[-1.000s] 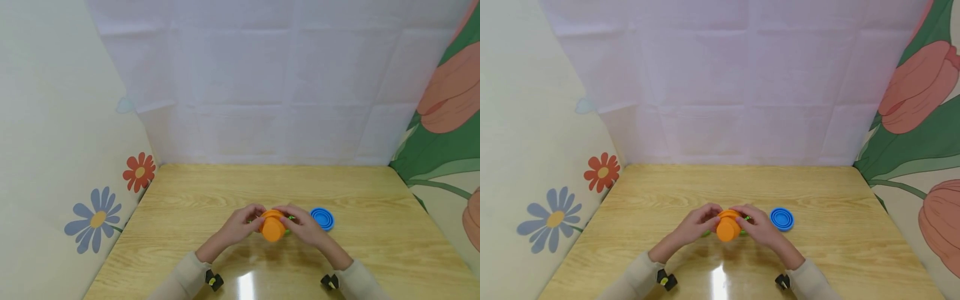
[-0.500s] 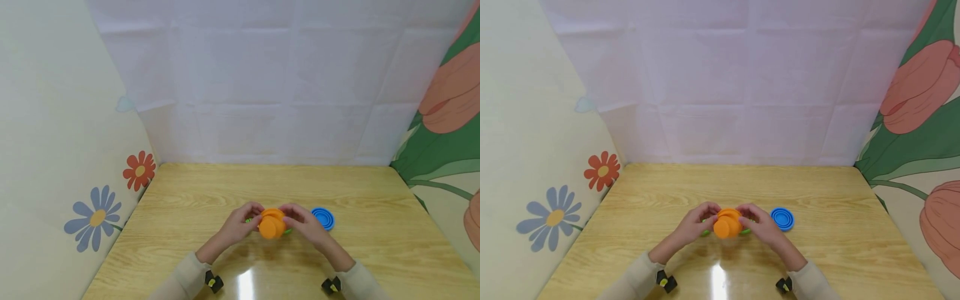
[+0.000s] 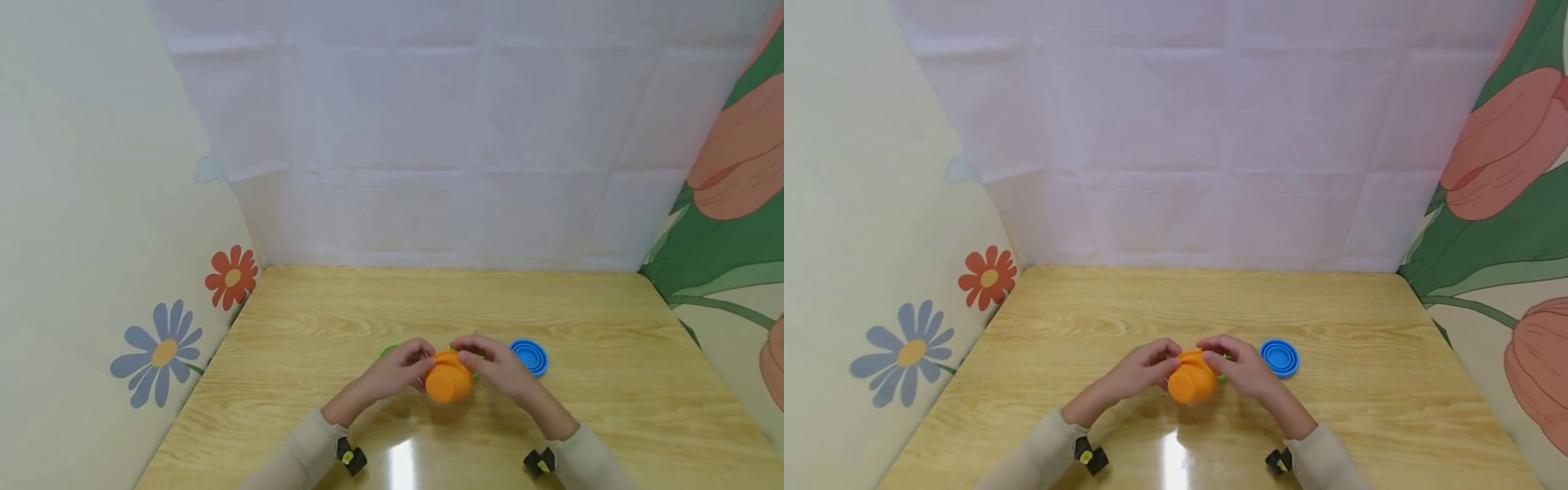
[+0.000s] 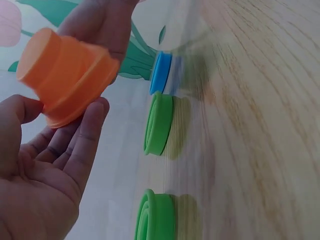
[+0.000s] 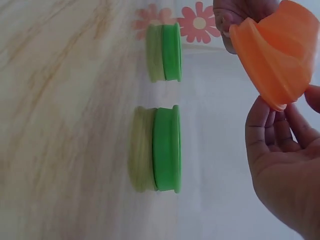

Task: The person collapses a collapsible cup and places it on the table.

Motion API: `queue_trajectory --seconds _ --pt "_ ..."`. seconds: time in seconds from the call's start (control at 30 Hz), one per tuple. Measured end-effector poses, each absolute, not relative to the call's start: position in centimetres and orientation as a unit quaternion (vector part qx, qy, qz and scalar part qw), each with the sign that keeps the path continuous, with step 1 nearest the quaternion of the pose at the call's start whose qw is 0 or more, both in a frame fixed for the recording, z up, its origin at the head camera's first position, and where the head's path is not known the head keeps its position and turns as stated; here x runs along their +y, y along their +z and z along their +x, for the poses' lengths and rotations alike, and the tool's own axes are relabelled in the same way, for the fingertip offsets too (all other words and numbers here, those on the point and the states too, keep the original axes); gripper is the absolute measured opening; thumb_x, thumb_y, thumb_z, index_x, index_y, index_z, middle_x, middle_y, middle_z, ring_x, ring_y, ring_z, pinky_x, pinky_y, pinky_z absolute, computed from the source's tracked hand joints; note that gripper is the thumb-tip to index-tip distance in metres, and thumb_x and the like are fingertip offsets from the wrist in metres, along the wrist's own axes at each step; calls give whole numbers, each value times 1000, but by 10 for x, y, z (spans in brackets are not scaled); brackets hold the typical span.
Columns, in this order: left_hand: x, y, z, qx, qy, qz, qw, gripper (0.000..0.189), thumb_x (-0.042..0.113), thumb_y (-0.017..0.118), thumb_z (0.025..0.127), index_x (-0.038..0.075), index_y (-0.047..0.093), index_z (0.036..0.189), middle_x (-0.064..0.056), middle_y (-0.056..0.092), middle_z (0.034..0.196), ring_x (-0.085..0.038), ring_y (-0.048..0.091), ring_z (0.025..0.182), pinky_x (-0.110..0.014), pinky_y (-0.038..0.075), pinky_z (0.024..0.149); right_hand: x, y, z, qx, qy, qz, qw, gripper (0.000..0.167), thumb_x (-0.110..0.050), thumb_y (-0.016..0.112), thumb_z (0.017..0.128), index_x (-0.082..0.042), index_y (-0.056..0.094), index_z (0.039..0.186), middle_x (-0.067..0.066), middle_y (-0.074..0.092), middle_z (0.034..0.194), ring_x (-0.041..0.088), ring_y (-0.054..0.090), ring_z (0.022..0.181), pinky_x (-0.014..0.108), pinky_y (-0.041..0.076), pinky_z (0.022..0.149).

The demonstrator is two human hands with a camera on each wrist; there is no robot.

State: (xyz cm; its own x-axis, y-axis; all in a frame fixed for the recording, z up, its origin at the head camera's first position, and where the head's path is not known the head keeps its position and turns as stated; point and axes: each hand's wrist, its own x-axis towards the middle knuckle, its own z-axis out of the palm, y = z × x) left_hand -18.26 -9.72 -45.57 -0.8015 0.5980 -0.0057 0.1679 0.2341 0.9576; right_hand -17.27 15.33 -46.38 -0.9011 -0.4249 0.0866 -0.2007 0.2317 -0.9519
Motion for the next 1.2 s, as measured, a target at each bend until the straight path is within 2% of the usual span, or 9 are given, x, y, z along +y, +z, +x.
queue_trajectory --seconds 0.13,0.27,0.37,0.53,0.67,0.8,1.0,1.2 --pt "-101 -457 -183 753 590 238 170 22 16 51 108 -2 55 119 -13 65 102 -19 68 88 -57 61 80 155 -465 -173 750 -623 -191 111 39 -27 54 107 -3 57 137 17 62 131 21 64 108 36 59 91" --pt "-103 -458 -185 736 611 227 182 26 17 48 109 -3 52 124 -14 63 105 -20 67 92 -60 59 83 158 -465 -173 731 -639 -204 123 41 -24 55 106 -1 52 141 21 60 133 23 65 107 47 59 90" --pt "-103 -458 -185 729 613 227 201 30 22 50 108 -1 53 127 -12 64 105 -19 67 90 -57 60 80 158 -465 -173 729 -639 -211 128 41 -24 55 106 -2 52 141 21 60 133 24 65 105 44 60 88" --pt "-101 -459 -185 736 597 229 222 35 35 51 107 4 58 123 -9 69 100 -18 69 82 -46 64 71 157 -463 -174 733 -634 -210 130 41 -26 54 107 -2 55 140 20 60 134 25 64 108 32 59 88" --pt "-100 -459 -184 744 592 218 220 32 32 54 106 3 61 118 -8 68 101 -17 68 85 -44 63 74 154 -462 -174 740 -629 -197 135 42 -28 59 104 -3 58 138 18 61 133 26 64 109 29 58 88" --pt "-100 -459 -185 750 589 213 211 29 26 58 105 1 61 120 -9 65 102 -17 66 86 -48 63 78 151 -462 -174 751 -618 -184 143 43 -31 62 102 -4 61 136 16 63 131 24 63 109 28 57 88" --pt "-99 -458 -187 763 584 204 186 29 25 61 103 3 60 121 -11 61 104 -19 68 81 -49 63 73 149 -464 -175 748 -621 -183 148 44 -31 62 102 -2 60 136 16 62 132 22 64 108 28 58 88" --pt "-95 -454 -185 751 610 189 165 30 24 62 103 0 59 121 -14 59 110 -18 69 84 -53 62 76 151 -466 -176 736 -632 -199 142 42 -23 61 103 -2 57 139 19 60 128 24 65 103 38 61 85"
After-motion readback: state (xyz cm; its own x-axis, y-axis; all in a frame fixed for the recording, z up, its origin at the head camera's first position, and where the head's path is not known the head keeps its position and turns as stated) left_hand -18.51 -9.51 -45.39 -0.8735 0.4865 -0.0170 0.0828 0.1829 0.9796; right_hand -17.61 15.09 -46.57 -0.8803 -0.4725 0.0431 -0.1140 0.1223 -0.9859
